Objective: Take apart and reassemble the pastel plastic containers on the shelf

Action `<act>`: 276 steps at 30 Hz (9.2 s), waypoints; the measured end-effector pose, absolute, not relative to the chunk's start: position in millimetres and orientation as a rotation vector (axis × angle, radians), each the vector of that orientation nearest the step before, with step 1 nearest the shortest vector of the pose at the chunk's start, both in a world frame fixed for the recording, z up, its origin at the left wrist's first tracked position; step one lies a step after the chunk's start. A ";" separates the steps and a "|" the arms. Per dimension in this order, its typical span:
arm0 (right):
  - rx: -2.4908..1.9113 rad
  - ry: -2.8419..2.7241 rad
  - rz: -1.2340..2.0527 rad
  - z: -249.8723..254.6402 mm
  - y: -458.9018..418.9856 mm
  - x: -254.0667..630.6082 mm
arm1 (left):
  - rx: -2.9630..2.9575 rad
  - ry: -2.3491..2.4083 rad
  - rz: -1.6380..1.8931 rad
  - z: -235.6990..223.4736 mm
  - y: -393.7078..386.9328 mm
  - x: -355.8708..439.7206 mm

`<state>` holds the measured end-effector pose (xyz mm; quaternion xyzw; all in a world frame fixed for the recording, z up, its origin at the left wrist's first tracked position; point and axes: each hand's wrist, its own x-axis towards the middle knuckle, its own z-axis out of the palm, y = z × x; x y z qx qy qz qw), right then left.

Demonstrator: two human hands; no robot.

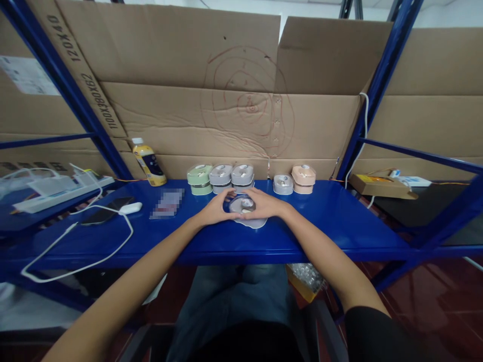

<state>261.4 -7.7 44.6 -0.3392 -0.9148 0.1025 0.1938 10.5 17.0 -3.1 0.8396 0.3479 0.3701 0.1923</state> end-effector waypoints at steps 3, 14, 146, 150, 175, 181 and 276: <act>-0.962 -2.571 0.326 42.5 -13.3 253.5 | 2.361 0.877 0.945 -1.5 15.1 9.9; -0.975 -2.315 0.468 61.8 2.5 294.4 | 2.509 0.825 0.929 0.2 8.5 11.9; -1.019 -2.460 0.489 28.9 -1.8 283.7 | 2.191 0.850 0.958 -8.7 15.5 17.3; -1.028 -2.437 0.256 25.5 -3.8 273.6 | 2.310 0.926 0.975 -5.4 11.5 21.5; -1.081 -1.850 0.248 42.8 20.4 316.8 | 2.354 1.154 1.262 2.6 18.9 5.9; -0.873 -2.185 0.343 36.5 21.2 312.0 | 2.501 0.959 0.963 -1.6 6.4 17.0; -1.515 -1.905 -0.169 58.7 17.1 313.3 | 1.933 1.010 1.320 -16.2 39.7 9.2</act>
